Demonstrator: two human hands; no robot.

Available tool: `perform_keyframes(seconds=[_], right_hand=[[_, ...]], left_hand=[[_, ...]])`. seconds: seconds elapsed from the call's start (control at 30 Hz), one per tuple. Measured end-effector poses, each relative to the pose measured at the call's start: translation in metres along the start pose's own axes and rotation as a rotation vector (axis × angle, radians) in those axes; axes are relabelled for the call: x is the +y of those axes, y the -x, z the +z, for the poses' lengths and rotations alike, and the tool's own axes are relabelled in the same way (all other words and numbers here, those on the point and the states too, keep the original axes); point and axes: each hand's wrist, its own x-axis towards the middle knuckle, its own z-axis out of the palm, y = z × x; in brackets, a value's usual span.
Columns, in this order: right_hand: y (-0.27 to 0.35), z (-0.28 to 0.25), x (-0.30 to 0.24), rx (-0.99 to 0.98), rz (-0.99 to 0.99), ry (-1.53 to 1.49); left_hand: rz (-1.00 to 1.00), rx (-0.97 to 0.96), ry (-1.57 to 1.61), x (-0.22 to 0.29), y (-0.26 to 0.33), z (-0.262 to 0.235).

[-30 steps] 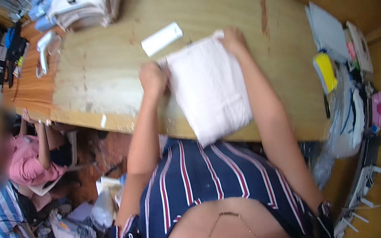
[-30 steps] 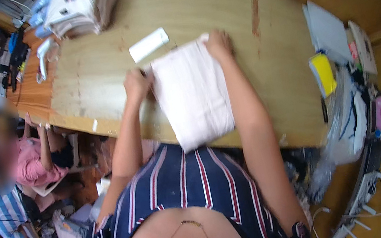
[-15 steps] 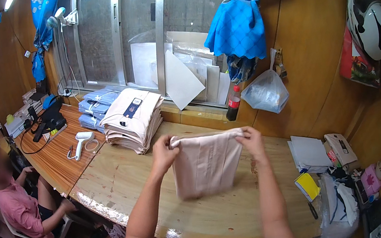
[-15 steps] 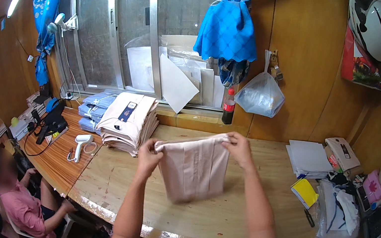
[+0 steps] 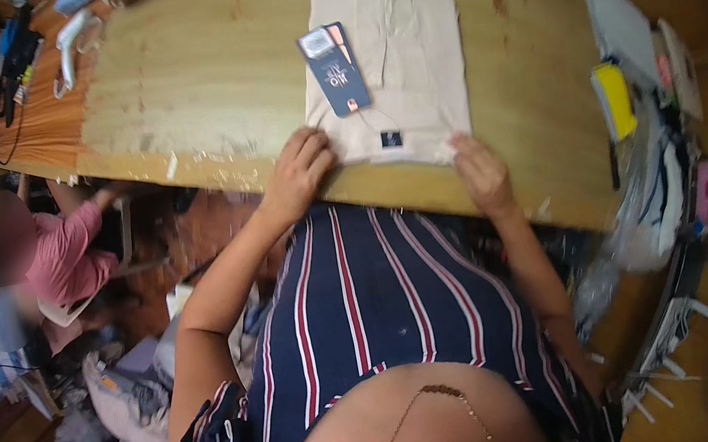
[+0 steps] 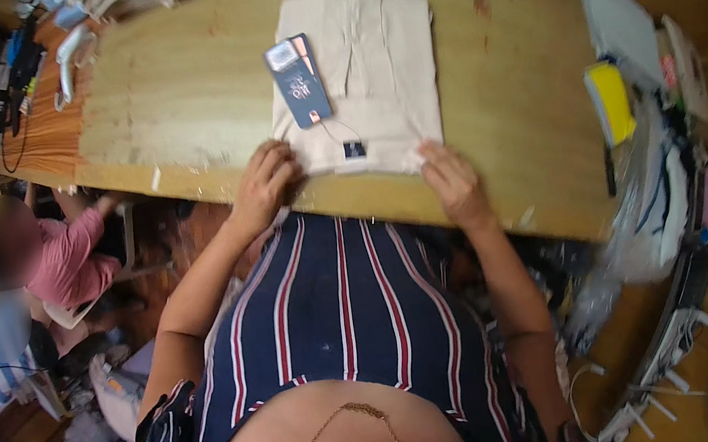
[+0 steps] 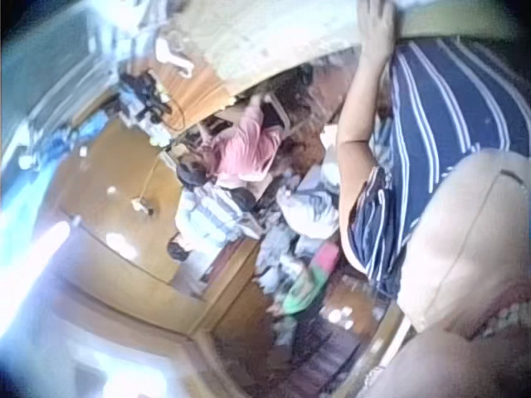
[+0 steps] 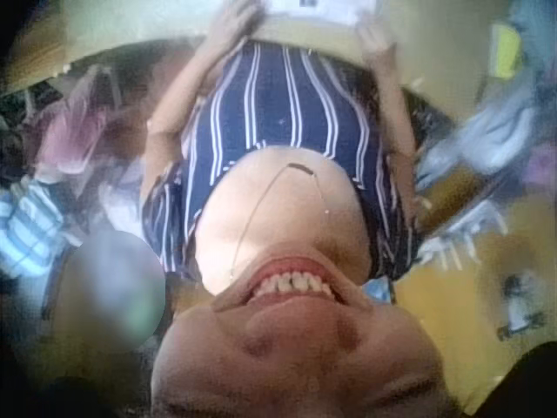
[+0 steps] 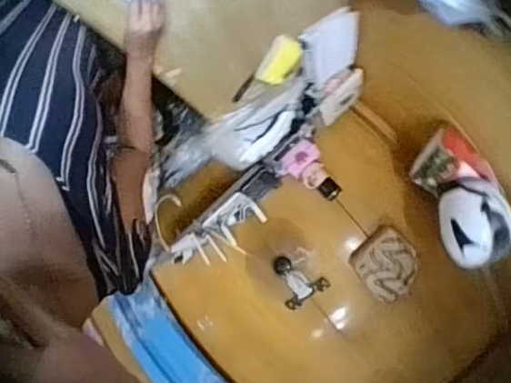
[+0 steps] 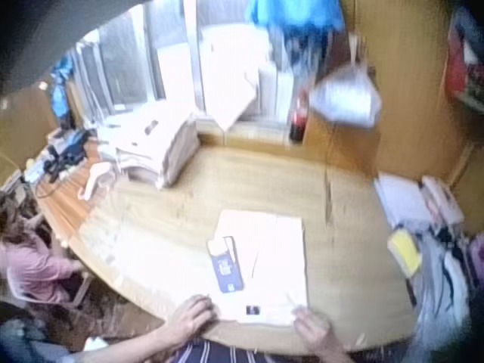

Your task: The person folds a light-colored shirt on a wooden table, smooths it, and places a tag on it. They then use a small blade to cut threads on the shirt before folding it again and stacking it with other folded shirts.

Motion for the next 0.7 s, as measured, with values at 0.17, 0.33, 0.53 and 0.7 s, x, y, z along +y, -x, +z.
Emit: perform_keyframes(seconds=[0.17, 0.33, 0.53, 0.7], right_hand=[[-0.014, -0.047, -0.022, -0.197, 0.138, 0.003], [-0.053, -0.039, -0.01, 0.15, 0.484, -0.12], [-0.098, 0.006, -0.021, 0.135, 0.654, -0.543], [-0.134, 0.041, -0.03, -0.094, 0.691, -0.633]], left_hand=[[-0.077, -0.046, 0.089, 0.03, -0.013, -0.036], [-0.683, 0.233, 0.202, 0.002, -0.044, -0.013], [-0.979, 0.257, 0.491, -0.042, -0.084, 0.015], [-0.805, 0.28, 0.34, -0.035, -0.092, 0.016]])
